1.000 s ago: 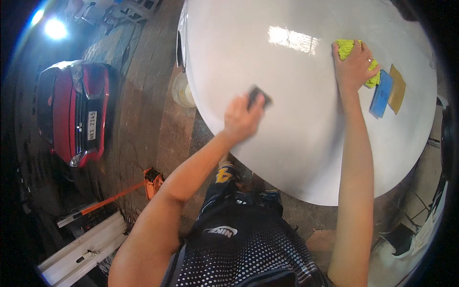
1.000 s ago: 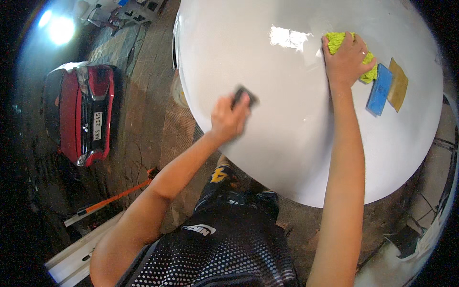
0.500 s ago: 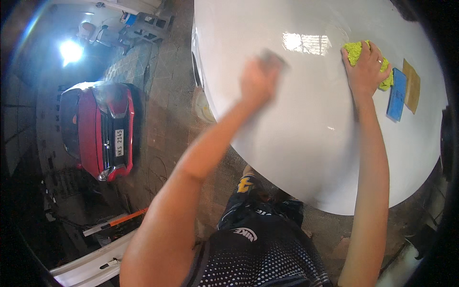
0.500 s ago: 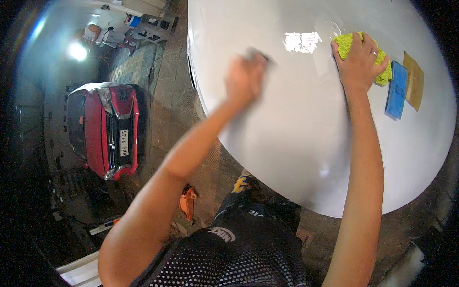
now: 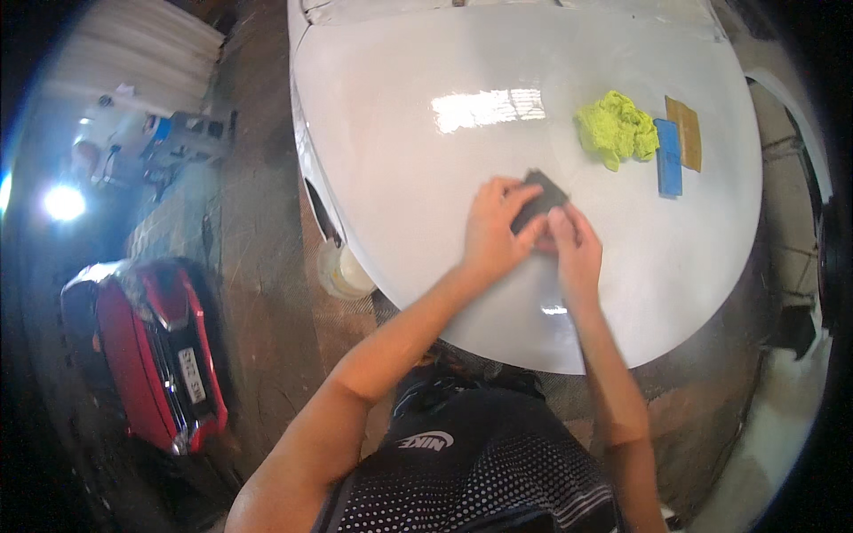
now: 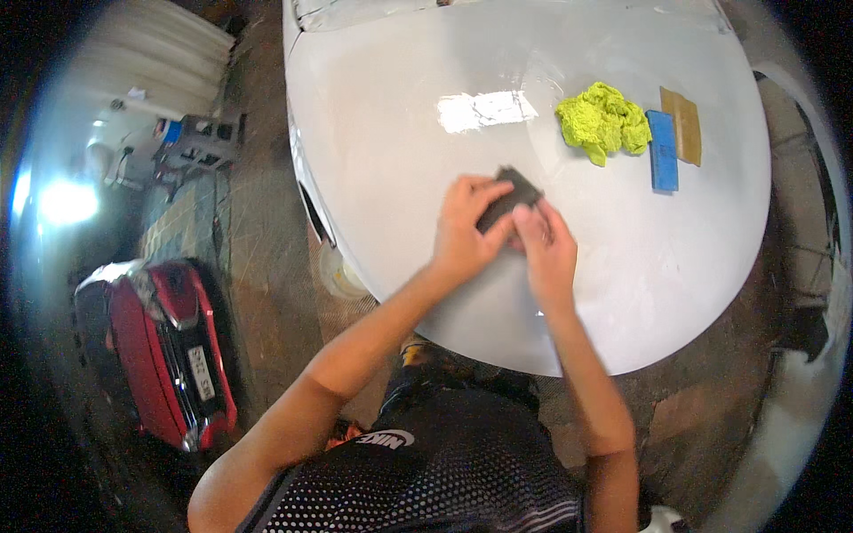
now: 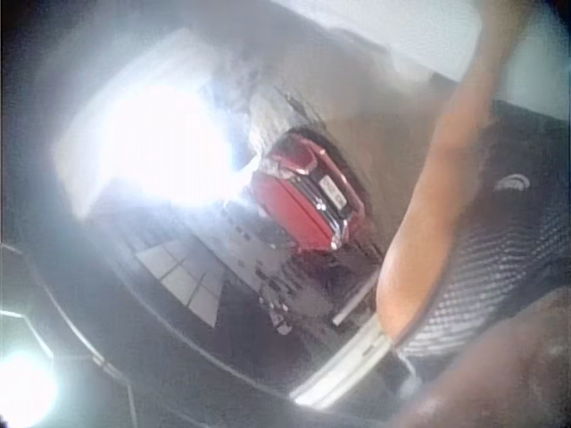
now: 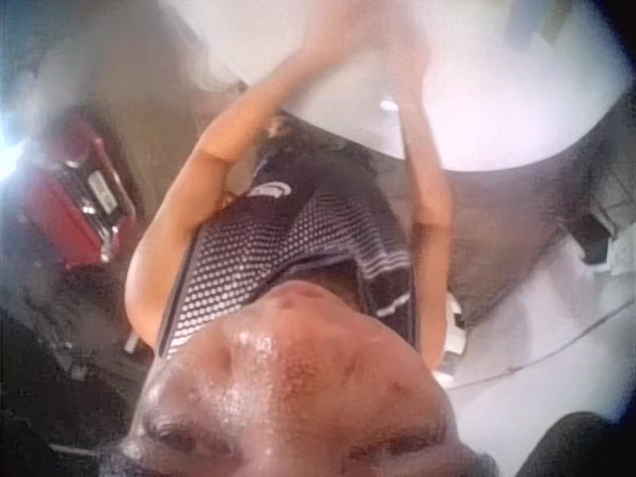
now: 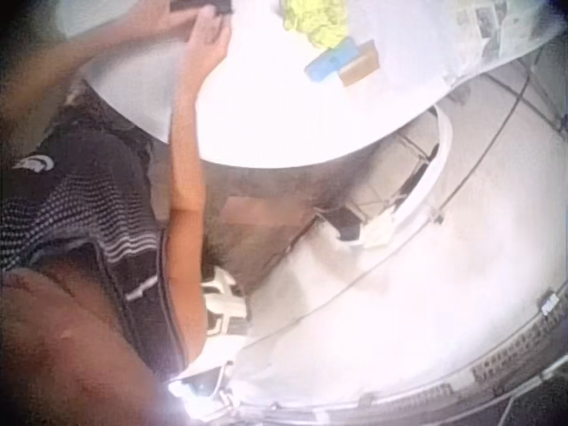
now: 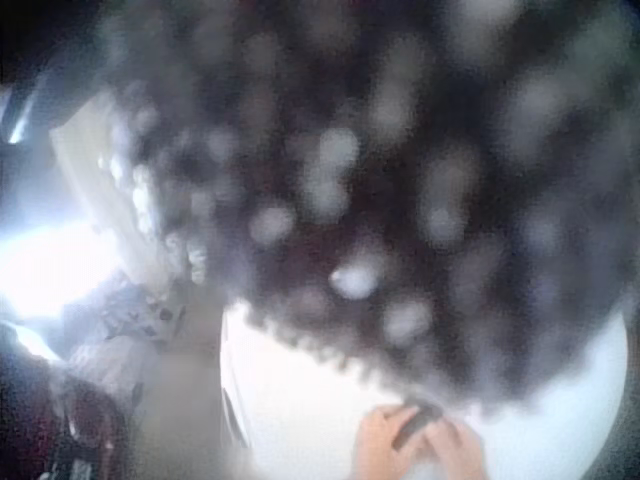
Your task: The person sands the white car hood using a sanding block and a cloth, repeatedly dipping the block into a bucket of water and wiping the surface. The person switches between sanding blocks and wipes the hood with a cloth throughout the process.
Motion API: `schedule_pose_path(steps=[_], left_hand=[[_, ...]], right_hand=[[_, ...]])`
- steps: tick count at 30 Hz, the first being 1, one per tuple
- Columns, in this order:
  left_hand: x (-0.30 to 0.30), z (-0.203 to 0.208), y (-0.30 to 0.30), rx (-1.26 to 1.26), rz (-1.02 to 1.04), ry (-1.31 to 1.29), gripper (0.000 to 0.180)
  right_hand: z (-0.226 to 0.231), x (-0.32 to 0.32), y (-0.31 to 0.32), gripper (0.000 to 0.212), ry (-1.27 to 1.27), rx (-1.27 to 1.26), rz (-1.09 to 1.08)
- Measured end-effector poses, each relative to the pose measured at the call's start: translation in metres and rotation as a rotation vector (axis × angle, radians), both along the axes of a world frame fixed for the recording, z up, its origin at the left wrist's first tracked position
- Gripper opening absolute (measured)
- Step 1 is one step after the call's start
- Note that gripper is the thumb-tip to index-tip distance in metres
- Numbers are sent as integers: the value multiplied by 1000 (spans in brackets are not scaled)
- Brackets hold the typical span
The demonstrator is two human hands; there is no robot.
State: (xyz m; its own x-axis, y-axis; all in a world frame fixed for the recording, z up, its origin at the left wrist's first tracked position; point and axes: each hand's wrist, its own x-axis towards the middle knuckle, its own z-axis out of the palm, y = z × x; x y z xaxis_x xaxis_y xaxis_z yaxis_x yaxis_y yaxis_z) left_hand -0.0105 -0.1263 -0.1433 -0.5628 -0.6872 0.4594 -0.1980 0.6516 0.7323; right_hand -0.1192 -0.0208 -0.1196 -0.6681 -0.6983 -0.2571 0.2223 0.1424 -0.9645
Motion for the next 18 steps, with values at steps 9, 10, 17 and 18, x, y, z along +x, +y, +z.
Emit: schedule_pose_path(steps=[9, 10, 17, 18], left_hand=[[102, -3, -65, 632, -446, -142, 67], [108, 4, -84, 553, -333, -150, 65], [92, 34, -364, -446, 480, -338, 44], [82, 33, -368, -469, 486, -418, 43]], right_hand=[[6, 99, -14, 21, -169, -25, -346], [8, 103, -24, 20, -171, -25, -426], [9, 101, 10, 21, -157, -98, -708], [9, 104, 24, 23, -144, -112, -770]])
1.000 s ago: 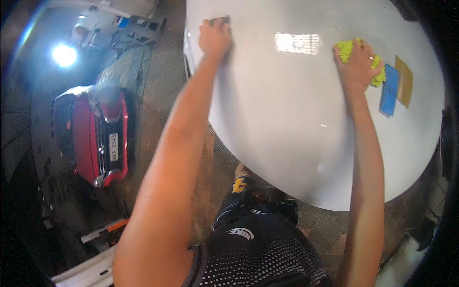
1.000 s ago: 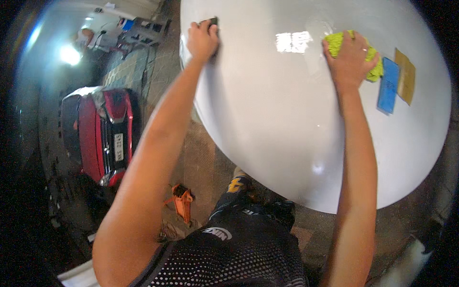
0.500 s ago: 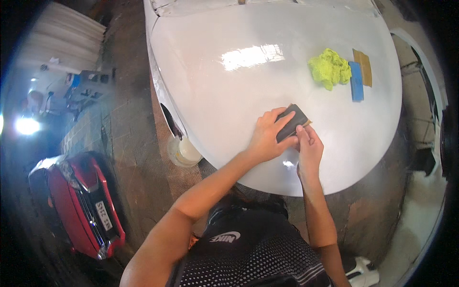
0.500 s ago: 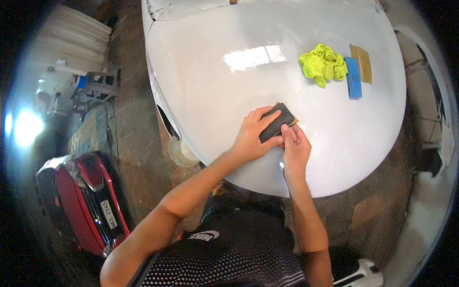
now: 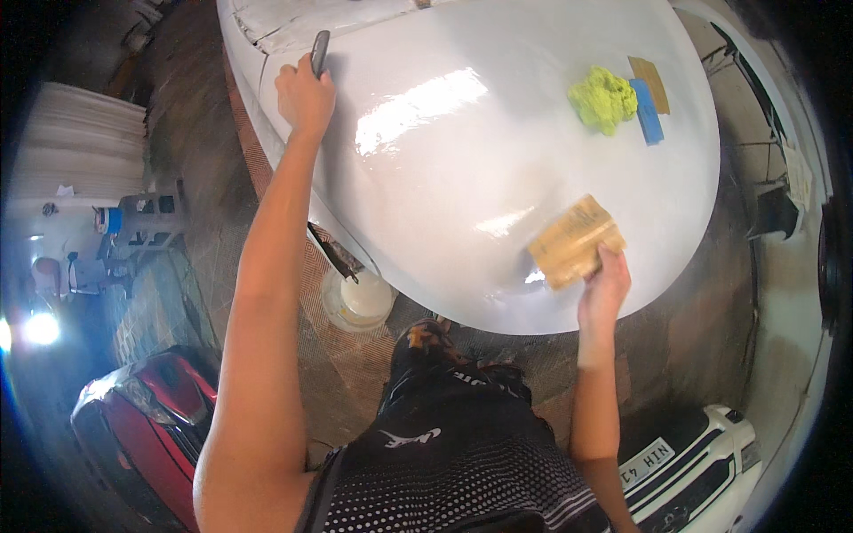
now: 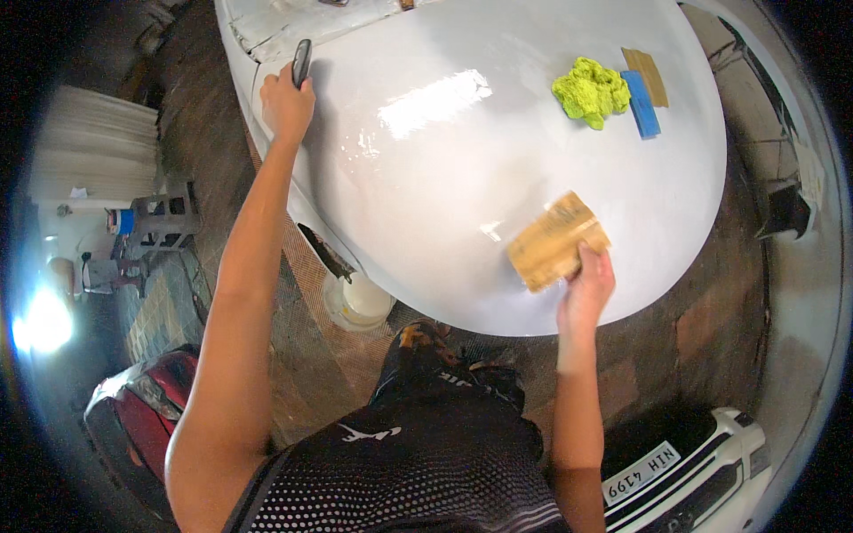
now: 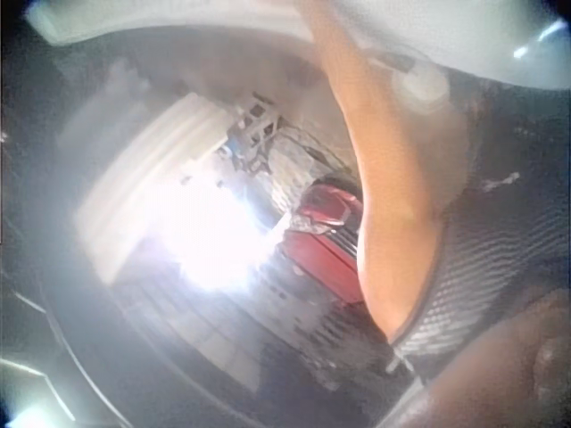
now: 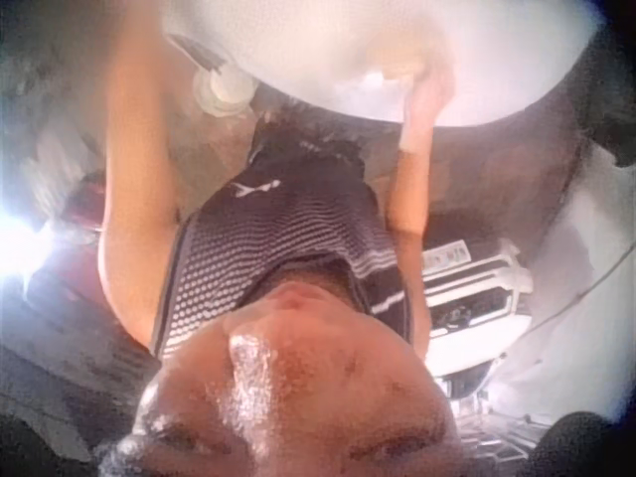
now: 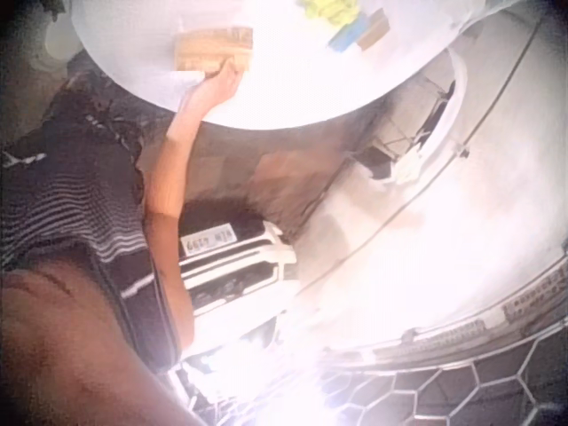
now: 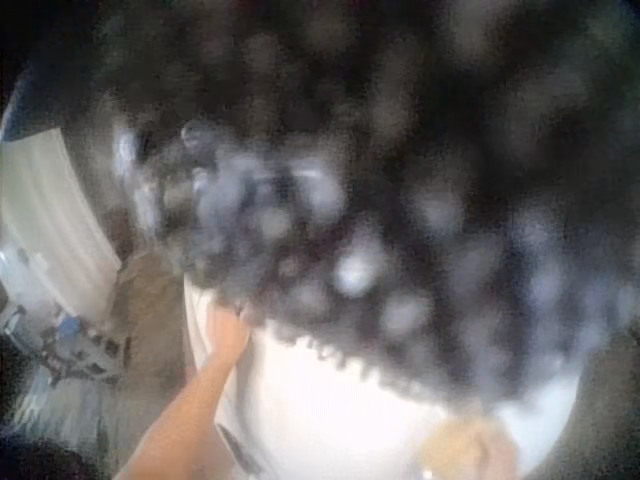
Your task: The person sands the white car hood using a sanding block and a cloth, repeatedly dipping the block into a bucket of water and wiping the surface. The person switches between sanding blocks and wipes the hood with a cloth throughout the process.
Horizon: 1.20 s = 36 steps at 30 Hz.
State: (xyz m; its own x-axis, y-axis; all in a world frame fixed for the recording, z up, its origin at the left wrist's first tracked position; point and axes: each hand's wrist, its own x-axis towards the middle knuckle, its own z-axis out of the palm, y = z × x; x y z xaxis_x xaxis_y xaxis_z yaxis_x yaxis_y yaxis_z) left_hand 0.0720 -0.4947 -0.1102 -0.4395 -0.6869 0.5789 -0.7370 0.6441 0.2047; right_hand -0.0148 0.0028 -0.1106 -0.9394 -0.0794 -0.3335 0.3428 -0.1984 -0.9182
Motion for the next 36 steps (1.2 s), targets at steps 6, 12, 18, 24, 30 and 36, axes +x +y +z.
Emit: schedule_pose_path(steps=[6, 12, 18, 24, 30, 36], left_hand=[[-48, -50, 175, 254, -203, -121, 27], [-24, -102, 404, 296, -912, -64, 39], [-28, -53, 193, 251, -598, 25, 27], [3, 7, -18, 3, -107, -114, 35], [25, -89, 230, 23, -303, -249, 33], [12, -104, 375, 421, -832, -175, 52]], right_hand=[[12, 38, 101, 51, 29, 60, -153], [-29, 29, 146, 57, -134, -89, -242], [-58, 71, 293, 54, -233, -270, -562], [-84, 132, 332, 53, -351, -132, -756], [-65, 114, 299, 53, -318, -163, -641], [-89, 60, 312, 53, -259, -172, -544]])
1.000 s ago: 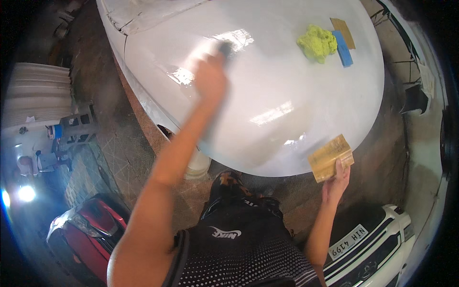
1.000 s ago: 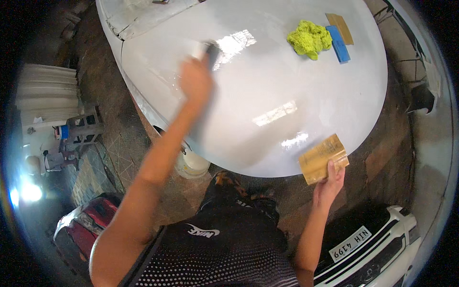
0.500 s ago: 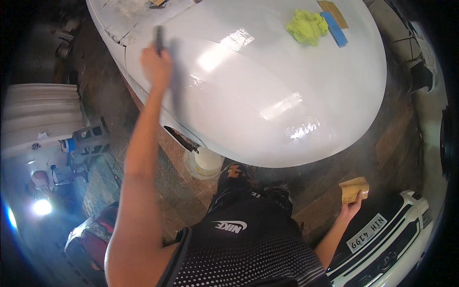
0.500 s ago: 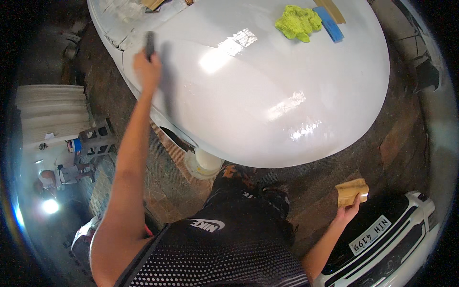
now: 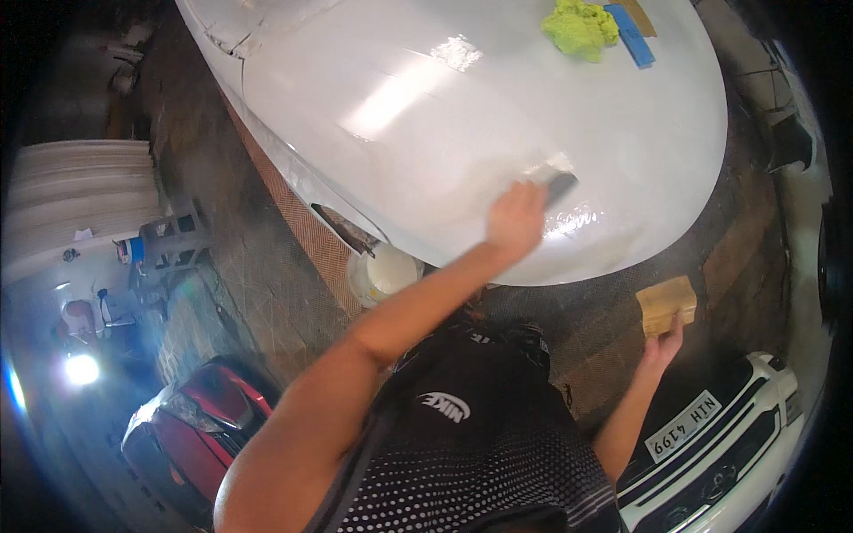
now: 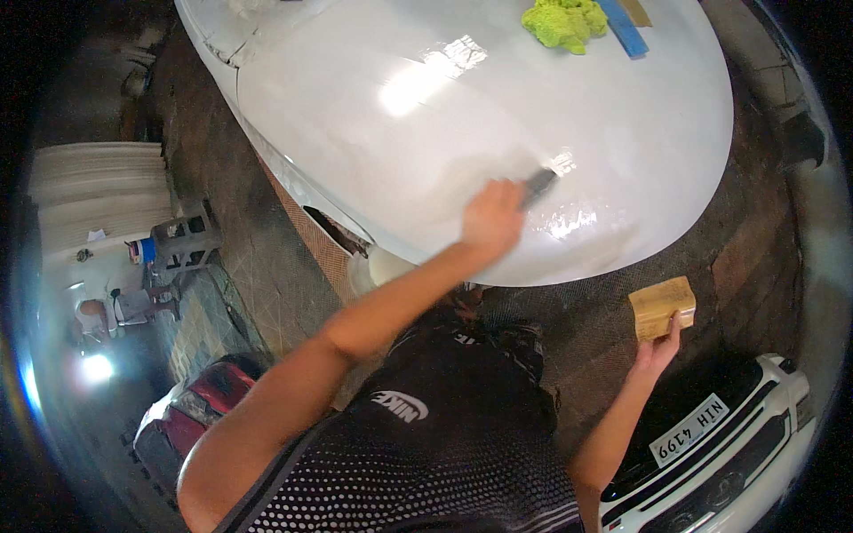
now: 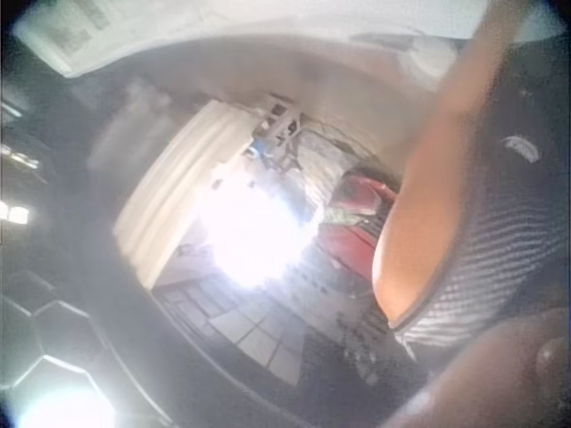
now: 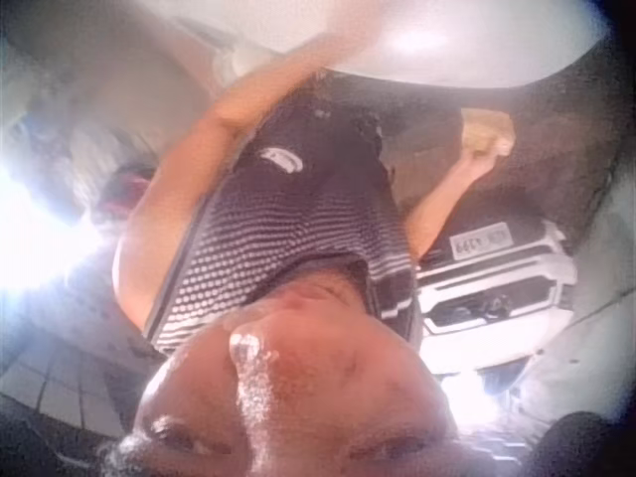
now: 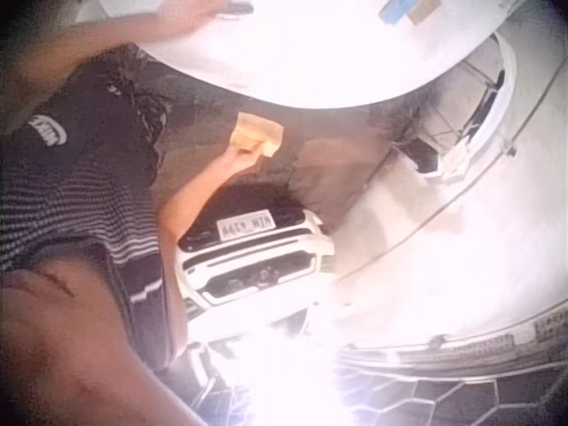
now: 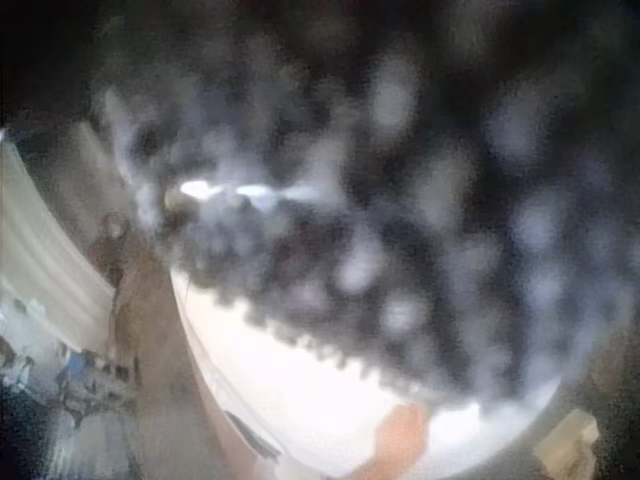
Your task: The person sands the white car hood using a sanding block and a cloth, repeatedly dipping the block into a bucket of water and wiping the surface. The person switches between sanding blocks and wipes the hood with a cloth throughout the process.
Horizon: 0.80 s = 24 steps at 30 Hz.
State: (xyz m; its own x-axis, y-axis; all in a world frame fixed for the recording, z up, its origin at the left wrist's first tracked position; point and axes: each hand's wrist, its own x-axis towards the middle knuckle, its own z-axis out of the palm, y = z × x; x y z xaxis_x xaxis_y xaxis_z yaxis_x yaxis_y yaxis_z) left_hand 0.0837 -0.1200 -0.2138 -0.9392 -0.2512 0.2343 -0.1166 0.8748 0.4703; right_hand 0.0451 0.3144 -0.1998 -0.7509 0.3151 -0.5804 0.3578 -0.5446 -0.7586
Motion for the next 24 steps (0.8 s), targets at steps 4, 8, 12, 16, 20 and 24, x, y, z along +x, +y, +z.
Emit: schedule_pose_path(steps=[4, 8, 12, 16, 20, 24], left_hand=[[-22, 32, -188, -285, 275, 332, 31], [-49, 104, -366, -465, 740, 94, 33], [-106, 96, -335, -286, 738, -24, 27], [-104, -8, -50, -490, 262, 149, 23], [-36, -10, 71, -29, -316, -48, 33], [-26, 15, -78, -131, 60, 60, 30]], right_hand=[[-2, 40, 41, 51, 19, -35, -92], [-19, 105, 88, 48, -105, 57, -290], [-16, 131, 79, 47, -159, 34, -262], [-13, 92, 38, 50, -111, -13, -155], [-3, 62, 17, 52, -87, 5, -134], [8, 110, 64, 52, -30, -18, -196]])
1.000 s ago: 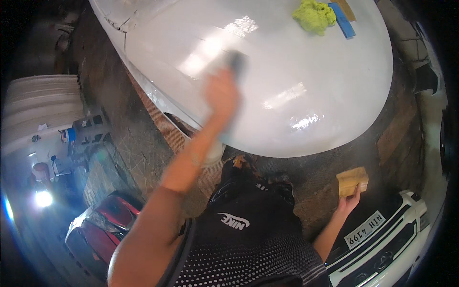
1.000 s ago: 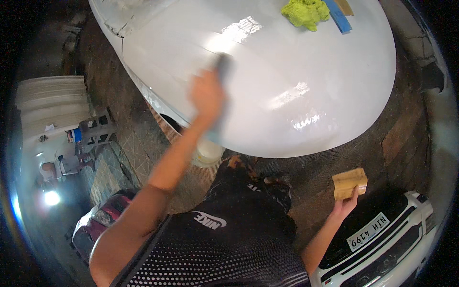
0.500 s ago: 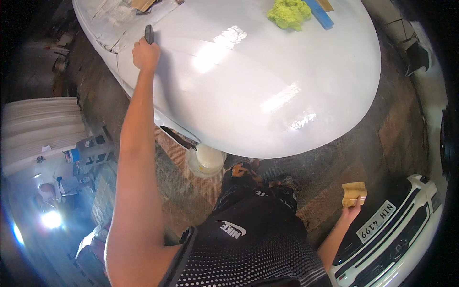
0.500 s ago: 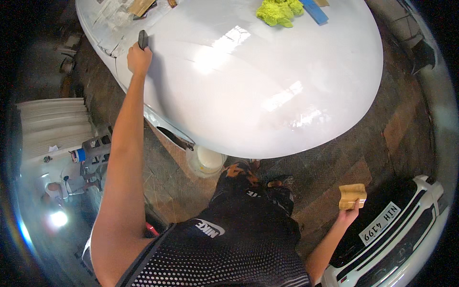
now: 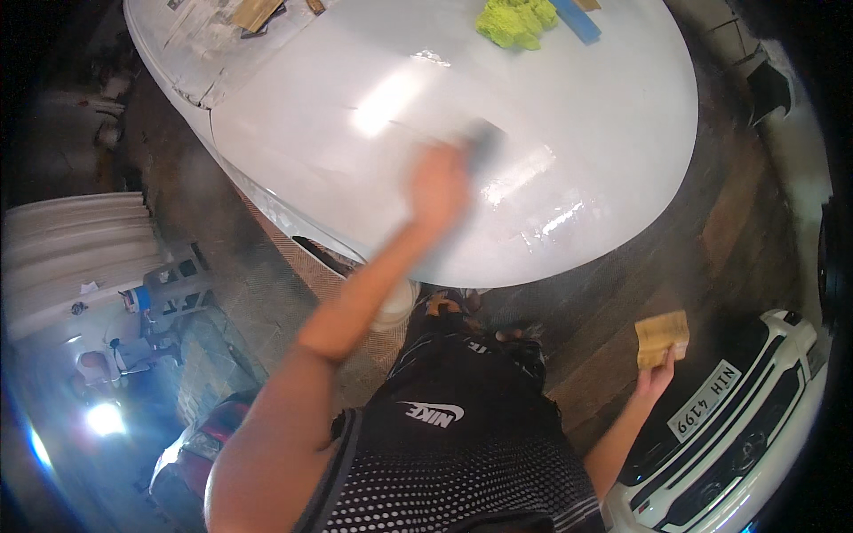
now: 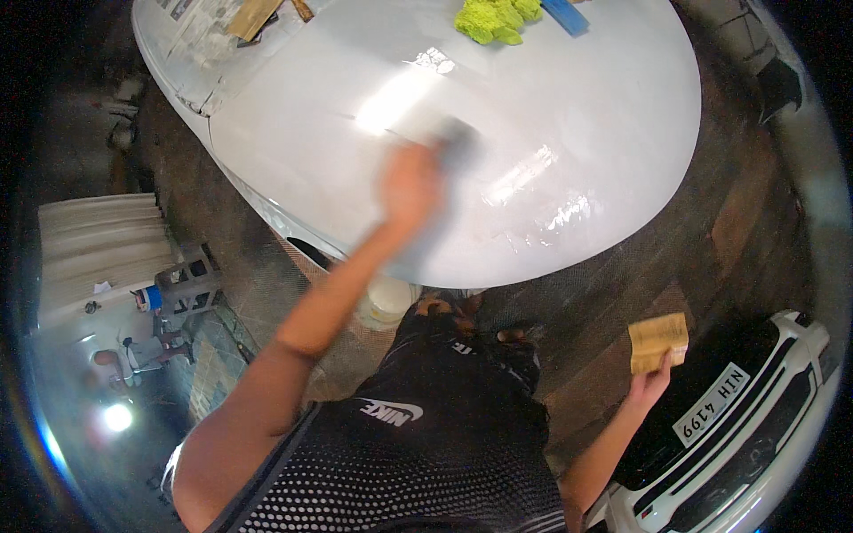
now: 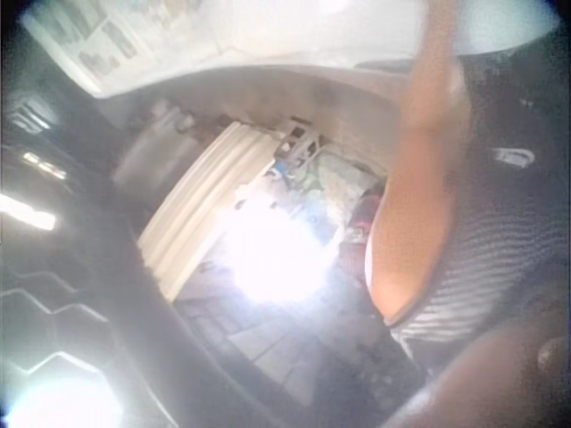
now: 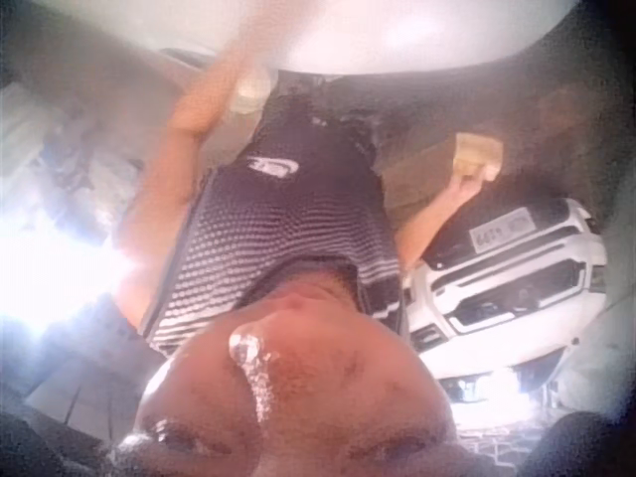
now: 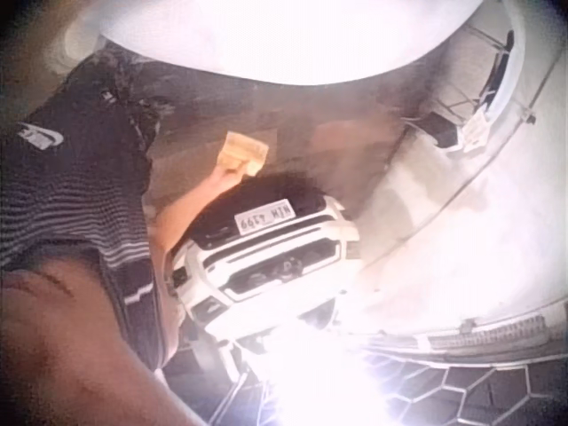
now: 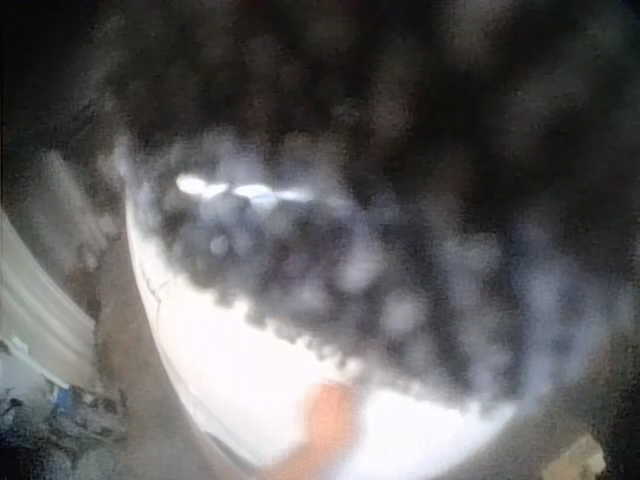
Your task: The person sands the white car hood using a sanding block and a cloth, repeatedly dipping the block into a bucket of water and wiping the surface. The person switches between sanding blocks and wipes the hood with a cloth throughout the process.
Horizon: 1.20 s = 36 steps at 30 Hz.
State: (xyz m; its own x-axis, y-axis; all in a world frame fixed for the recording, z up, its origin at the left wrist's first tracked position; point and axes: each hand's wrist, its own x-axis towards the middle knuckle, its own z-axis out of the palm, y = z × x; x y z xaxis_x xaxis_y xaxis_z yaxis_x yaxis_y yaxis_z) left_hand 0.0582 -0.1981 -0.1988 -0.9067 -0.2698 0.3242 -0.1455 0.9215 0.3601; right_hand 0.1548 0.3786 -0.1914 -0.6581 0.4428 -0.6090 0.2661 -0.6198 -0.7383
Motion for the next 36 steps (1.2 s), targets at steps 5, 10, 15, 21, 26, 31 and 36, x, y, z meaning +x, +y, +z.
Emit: schedule_pose_path(steps=[5, 10, 15, 21, 26, 31, 36], left_hand=[[21, 74, -227, -329, 625, 10, 31], [-6, 0, -62, -153, 388, 64, 22], [16, -42, 196, 218, -187, -135, 47], [60, 37, 207, 659, -388, -193, 53], [87, 53, 218, 254, -236, -80, 67], [114, 70, 221, 408, -86, 139, 68], [152, 89, 236, 328, 78, 247, 64]], right_hand=[[-33, 78, 37, 54, -106, 7, -113], [-32, 45, -1, 54, -86, -1, 62], [4, -47, -127, 43, -70, 37, 394], [22, -42, -188, 38, 109, -71, 559], [23, -44, -223, 37, 188, -283, 792], [62, -55, -227, 35, 273, -373, 889], [81, -38, -226, 30, 289, -495, 1063]])
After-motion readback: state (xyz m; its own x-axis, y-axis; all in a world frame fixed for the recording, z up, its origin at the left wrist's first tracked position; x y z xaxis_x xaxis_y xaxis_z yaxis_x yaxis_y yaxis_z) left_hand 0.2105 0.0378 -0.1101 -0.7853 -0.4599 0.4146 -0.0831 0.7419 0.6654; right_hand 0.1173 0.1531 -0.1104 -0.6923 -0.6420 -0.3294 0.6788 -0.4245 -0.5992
